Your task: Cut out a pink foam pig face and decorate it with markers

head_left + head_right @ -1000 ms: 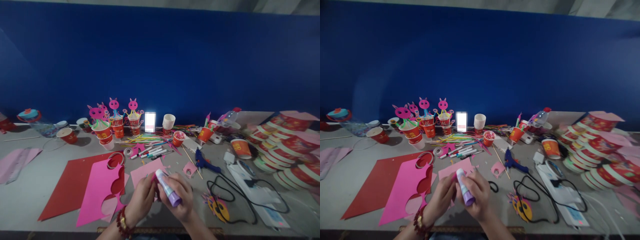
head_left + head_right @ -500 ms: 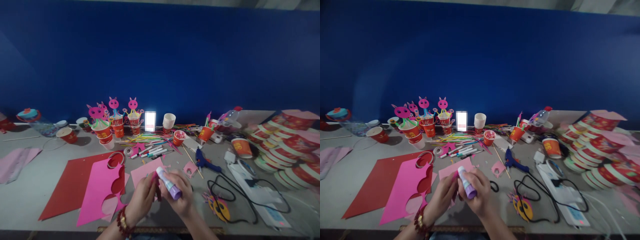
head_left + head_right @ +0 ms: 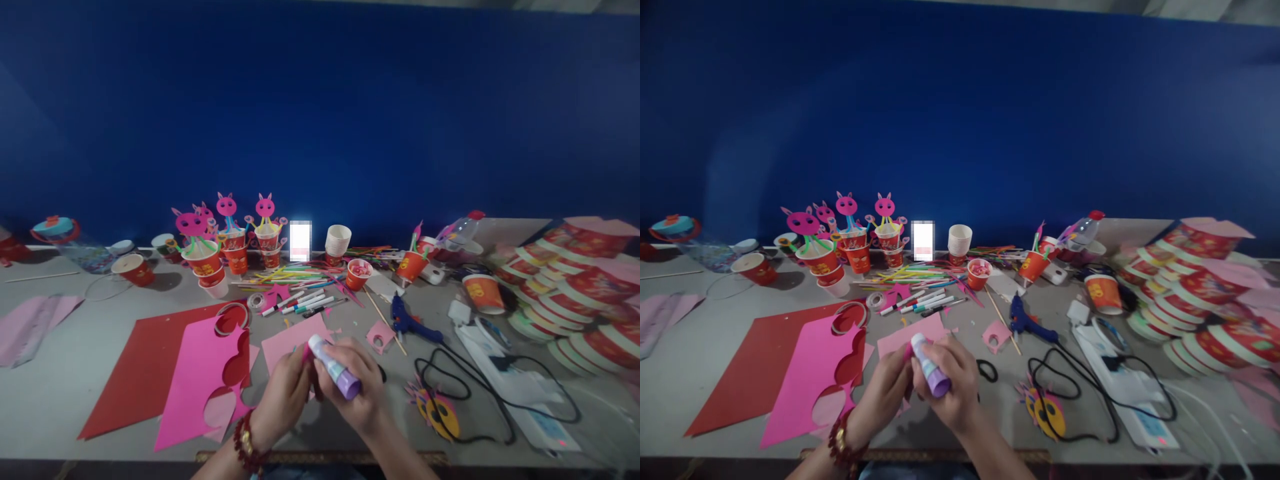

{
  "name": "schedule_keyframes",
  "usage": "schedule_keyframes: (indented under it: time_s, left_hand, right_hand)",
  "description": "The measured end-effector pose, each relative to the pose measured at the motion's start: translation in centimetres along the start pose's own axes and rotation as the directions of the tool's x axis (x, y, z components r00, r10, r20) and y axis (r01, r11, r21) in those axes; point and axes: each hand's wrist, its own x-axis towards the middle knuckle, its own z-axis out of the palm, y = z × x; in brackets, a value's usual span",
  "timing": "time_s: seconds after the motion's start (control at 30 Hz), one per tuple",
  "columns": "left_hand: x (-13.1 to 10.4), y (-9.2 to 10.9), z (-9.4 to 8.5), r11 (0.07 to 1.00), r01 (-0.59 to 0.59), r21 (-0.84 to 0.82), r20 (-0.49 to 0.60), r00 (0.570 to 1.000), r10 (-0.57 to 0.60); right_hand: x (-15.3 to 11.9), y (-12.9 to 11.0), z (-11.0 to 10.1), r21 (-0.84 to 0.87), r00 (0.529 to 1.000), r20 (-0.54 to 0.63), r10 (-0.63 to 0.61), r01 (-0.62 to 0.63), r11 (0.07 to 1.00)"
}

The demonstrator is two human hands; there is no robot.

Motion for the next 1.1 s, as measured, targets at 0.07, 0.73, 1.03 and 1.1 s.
schedule_keyframes:
  time_s: [0.07,0.73,1.03,1.1]
  left_hand:
    - [-0.1,-0.1,0.0,1.000,0.016,-0.015,0.023,1.000,-0.015]
    - [-0.5,-0.4,0.4,1.000,-0.022,0.009,-0.026,0.999,0.022]
    - [-0.7,-0.2,0.6,1.000,0.002,-0.002,-0.073,0.997,-0.002]
    - [-0.7,0.0,0.7,1.000,0.012,-0.029,-0.083,0.996,-0.014]
  right_hand:
    - [0.1,0.0,0.0,0.009,1.000,-0.007,0.025,-0.025,1.000]
    - [0.0,0.2,0.1,0.033,0.999,-0.025,0.026,-0.026,0.999]
    - [-0.6,0.2,0.4,-0.027,0.999,-0.036,-0.018,0.017,0.999]
    - [-0.8,0.5,0.4,-0.029,0.999,-0.031,-0.037,0.036,0.999]
